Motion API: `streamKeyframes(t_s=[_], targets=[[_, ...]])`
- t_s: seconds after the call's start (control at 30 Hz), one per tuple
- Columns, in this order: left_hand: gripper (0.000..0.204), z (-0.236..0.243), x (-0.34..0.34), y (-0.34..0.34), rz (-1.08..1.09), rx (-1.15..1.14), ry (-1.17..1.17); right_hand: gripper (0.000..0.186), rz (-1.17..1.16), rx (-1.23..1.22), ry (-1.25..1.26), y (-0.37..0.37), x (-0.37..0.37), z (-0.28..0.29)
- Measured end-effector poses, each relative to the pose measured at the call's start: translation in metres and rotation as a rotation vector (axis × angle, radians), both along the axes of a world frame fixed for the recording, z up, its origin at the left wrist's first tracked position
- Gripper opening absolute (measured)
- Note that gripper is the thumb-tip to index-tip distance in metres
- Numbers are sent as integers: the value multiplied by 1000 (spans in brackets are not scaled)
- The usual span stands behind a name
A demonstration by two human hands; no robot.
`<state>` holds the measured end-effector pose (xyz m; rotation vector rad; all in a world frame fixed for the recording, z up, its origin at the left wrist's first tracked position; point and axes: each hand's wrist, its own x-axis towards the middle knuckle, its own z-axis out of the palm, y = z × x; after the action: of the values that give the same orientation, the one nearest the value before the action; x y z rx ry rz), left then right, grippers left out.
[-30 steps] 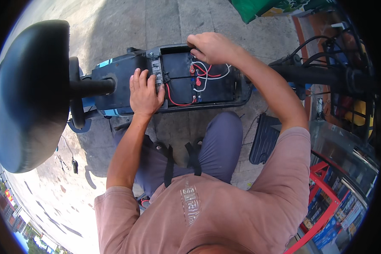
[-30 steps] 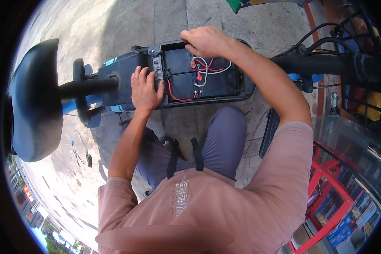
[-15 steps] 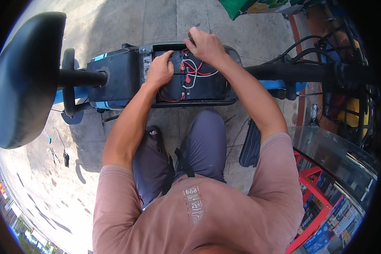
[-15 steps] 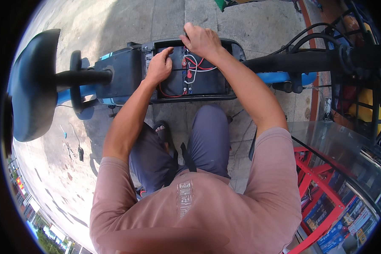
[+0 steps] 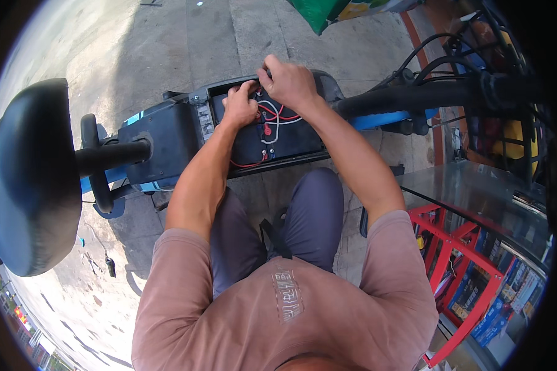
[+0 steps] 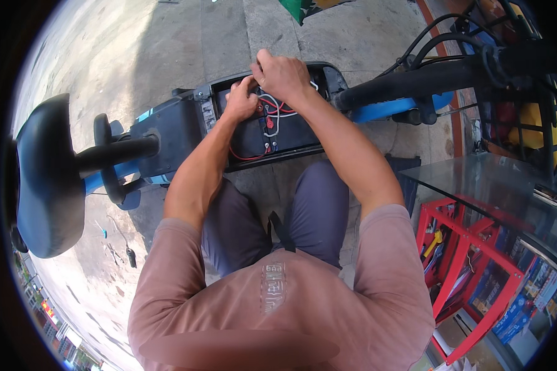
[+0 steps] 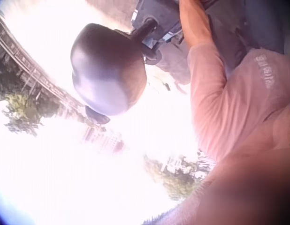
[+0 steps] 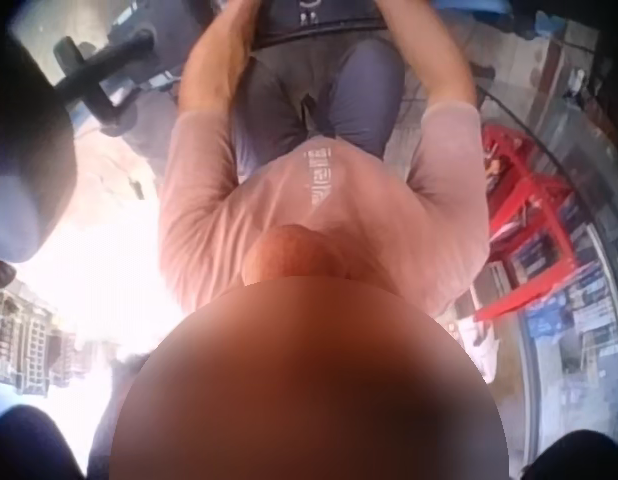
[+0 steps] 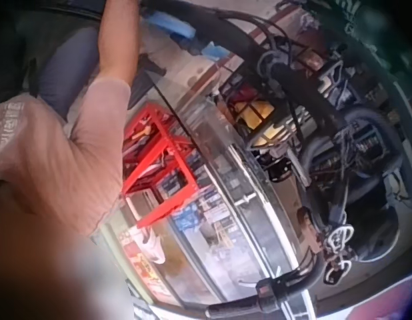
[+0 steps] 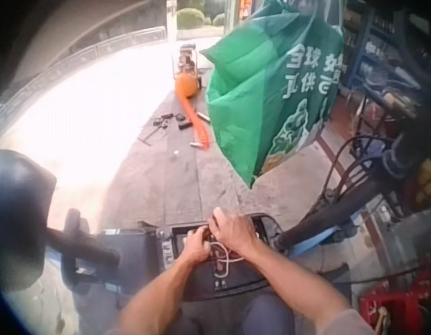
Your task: The person removes the seat cover of a blue electric scooter using a cordless drill, then manipulates the exposed wiring and battery connections inside the compartment. They use a drill to remove fasteners and handle wires with both hands.
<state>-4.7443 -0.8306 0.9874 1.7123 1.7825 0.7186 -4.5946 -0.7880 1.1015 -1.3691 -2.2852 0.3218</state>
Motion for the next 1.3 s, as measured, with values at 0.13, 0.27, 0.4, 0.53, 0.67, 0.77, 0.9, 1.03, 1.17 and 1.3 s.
streamKeyframes(t_s=[0.13, 0.27, 0.4, 0.53, 0.67, 0.77, 0.9, 1.03, 1.17, 1.3], targets=[[22, -2, 11, 7, 178, 77, -30, 28, -9, -17, -73, 2, -6, 3], [18, -7, 22, 10, 288, 97, 35, 28, -52, -26, -68, -2, -6, 4], [17, -10, 21, 10, 209, 252, 167, 32, -71, -74, 5, -9, -3, 2], [15, -9, 17, 10, 57, 301, 338, 29, -109, -96, 56, -18, 5, 0], [18, -4, 19, 10, 52, 267, 338, 26, -158, -114, 80, -28, 15, -2], [13, 0, 19, 13, 18, 289, 412, 24, -133, -106, 113, -37, 19, -4], [12, 3, 15, 21, -105, 221, 516, 23, -106, -83, 157, -53, 21, -9], [11, 1, 12, 27, -191, 234, 575, 24, -169, -152, 195, -65, 22, -10], [8, -7, 8, 25, -149, 349, 522, 25, -181, -95, 201, -66, 21, -8], [9, -14, 5, 26, -128, 436, 427, 25, -217, -141, 174, -62, 20, -6]])
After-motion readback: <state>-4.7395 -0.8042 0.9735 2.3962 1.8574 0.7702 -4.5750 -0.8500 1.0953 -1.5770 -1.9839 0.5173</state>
